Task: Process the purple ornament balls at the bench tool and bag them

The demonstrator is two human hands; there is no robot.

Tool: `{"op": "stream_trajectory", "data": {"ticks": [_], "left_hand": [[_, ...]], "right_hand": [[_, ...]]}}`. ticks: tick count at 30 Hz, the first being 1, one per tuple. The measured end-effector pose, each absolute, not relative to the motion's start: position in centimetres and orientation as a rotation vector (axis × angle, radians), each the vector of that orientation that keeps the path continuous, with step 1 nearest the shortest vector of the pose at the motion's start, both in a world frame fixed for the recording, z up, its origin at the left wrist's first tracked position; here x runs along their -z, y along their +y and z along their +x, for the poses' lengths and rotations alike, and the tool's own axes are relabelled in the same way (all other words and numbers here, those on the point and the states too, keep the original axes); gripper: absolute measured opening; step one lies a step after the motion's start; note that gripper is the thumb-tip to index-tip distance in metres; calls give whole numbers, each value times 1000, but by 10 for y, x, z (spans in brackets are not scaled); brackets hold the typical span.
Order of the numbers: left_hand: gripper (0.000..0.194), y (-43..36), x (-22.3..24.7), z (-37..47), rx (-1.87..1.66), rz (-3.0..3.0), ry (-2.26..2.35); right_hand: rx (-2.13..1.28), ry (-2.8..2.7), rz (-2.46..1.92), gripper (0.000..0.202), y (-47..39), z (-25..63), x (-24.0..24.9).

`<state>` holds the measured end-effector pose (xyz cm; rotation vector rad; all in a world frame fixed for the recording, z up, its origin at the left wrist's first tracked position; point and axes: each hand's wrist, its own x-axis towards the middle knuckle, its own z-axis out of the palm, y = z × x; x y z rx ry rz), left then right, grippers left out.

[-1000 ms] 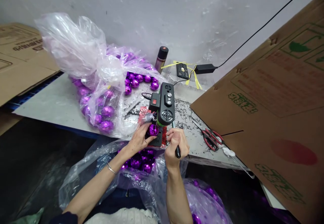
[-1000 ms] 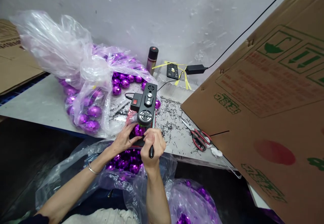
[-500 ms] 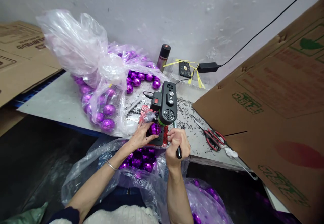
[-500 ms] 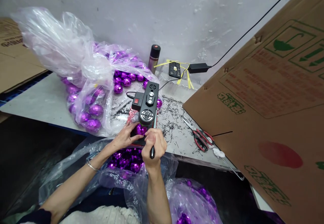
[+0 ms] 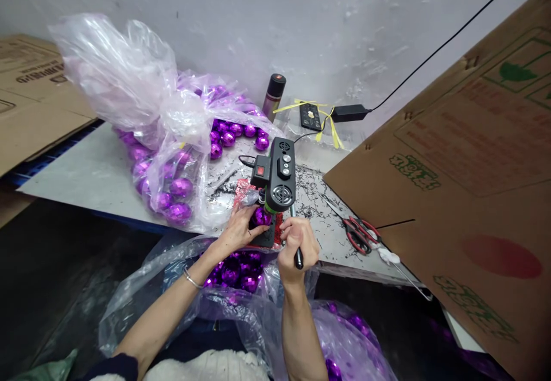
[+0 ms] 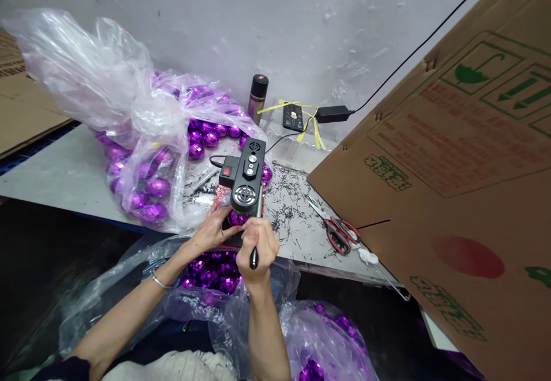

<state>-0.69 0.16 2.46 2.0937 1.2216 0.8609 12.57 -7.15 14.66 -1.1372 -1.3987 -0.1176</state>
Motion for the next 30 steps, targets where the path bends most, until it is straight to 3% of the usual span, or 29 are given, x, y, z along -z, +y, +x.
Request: {"op": "stream_trajectory", "data": {"ticks": [12, 22, 30], "left_hand": [[58, -9, -1, 0, -1076, 2075, 1252], [56, -9, 1, 1, -1081, 2088, 1249], [55, -9, -1, 1, -1100, 2074, 1231]], "right_hand": [[119, -1396, -1142, 35, -72, 125, -147], [237, -1393, -1047, 36, -65, 128, -97], [248, -1358, -1027, 36, -62, 127, -88]]}}
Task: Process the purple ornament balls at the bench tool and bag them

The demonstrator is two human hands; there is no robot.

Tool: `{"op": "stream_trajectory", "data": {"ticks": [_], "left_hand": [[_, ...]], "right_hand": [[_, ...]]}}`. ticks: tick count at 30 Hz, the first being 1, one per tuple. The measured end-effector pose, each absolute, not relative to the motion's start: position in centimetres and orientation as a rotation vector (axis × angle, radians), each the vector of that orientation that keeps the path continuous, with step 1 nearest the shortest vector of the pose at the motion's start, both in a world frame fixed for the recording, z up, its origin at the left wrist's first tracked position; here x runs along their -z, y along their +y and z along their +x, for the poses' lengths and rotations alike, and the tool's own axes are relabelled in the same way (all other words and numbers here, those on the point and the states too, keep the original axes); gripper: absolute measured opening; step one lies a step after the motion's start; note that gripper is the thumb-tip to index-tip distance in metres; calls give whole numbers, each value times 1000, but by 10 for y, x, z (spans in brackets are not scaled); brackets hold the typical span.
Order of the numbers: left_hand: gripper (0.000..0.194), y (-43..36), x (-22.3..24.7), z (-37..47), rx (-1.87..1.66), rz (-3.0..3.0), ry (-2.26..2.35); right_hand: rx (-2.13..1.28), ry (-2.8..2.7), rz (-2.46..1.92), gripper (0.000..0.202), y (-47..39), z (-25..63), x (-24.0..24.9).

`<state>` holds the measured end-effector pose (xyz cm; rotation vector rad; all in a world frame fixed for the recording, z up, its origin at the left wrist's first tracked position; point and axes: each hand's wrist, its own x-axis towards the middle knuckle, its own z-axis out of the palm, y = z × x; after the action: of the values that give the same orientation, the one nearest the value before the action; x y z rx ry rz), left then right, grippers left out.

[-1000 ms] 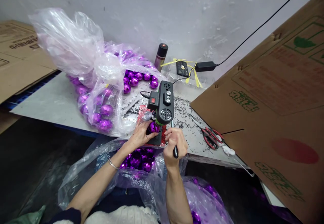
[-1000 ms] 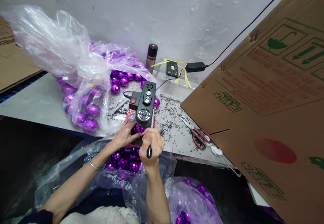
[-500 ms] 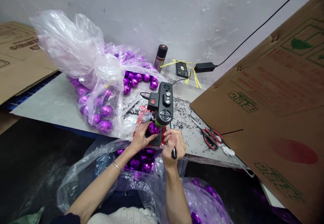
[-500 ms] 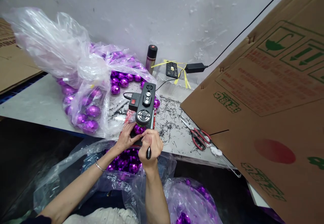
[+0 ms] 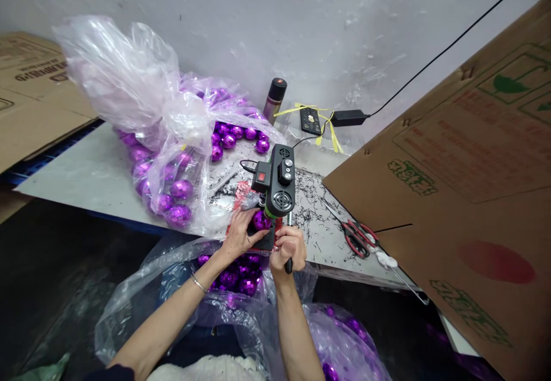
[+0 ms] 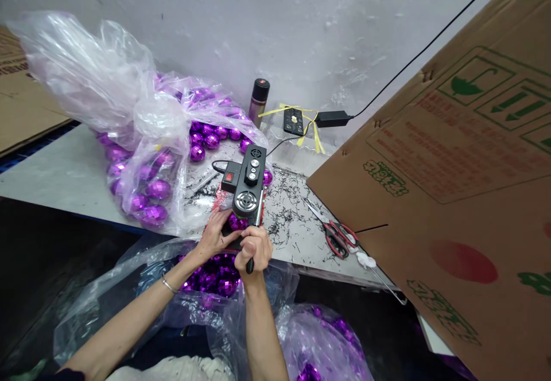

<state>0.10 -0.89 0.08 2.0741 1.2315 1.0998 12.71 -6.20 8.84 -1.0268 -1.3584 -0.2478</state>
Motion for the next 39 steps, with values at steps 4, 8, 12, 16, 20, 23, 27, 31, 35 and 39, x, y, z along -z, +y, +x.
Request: {"op": "stream_trajectory", "data": {"ticks": [4, 8, 12, 16, 20, 23, 27, 31, 35, 39], "left_hand": [[55, -9, -1, 2, -1103, 2070, 1241], [55, -8, 1, 2, -1119, 2073, 1227], [54, -8, 3, 2, -1110, 2077, 1234], [55, -8, 5, 2, -1131, 2101, 1231], [55, -7, 7, 2, -1178, 2145, 1220], [56, -7, 7, 3, -1232, 2158, 1200], [55, -8, 7, 4, -1258, 2143, 1194], [54, -7, 8, 4, -1230, 2113, 1190], [56, -3, 6, 4, -1207, 2088, 1174], [58, -14, -1, -2, -1184, 2121, 1090]], "right_hand": [[224, -1349, -1021, 38, -62, 127, -87], [217, -1343, -1011, 38, -62, 126, -86], [241, -1332, -1006, 38, -61, 125, -86], [244, -1324, -997, 38, -60, 124, -84], [249, -1308, -990, 38, -59, 124, -80], [242, -1313, -996, 38, -59, 125, -76], [255, -1330, -1010, 38, -58, 127, -67], [291, -1381, -994, 41, -57, 126, -67], [193, -1292, -1037, 42, -62, 123, -101], [34, -1275, -1177, 43, -69, 123, -147]]}}
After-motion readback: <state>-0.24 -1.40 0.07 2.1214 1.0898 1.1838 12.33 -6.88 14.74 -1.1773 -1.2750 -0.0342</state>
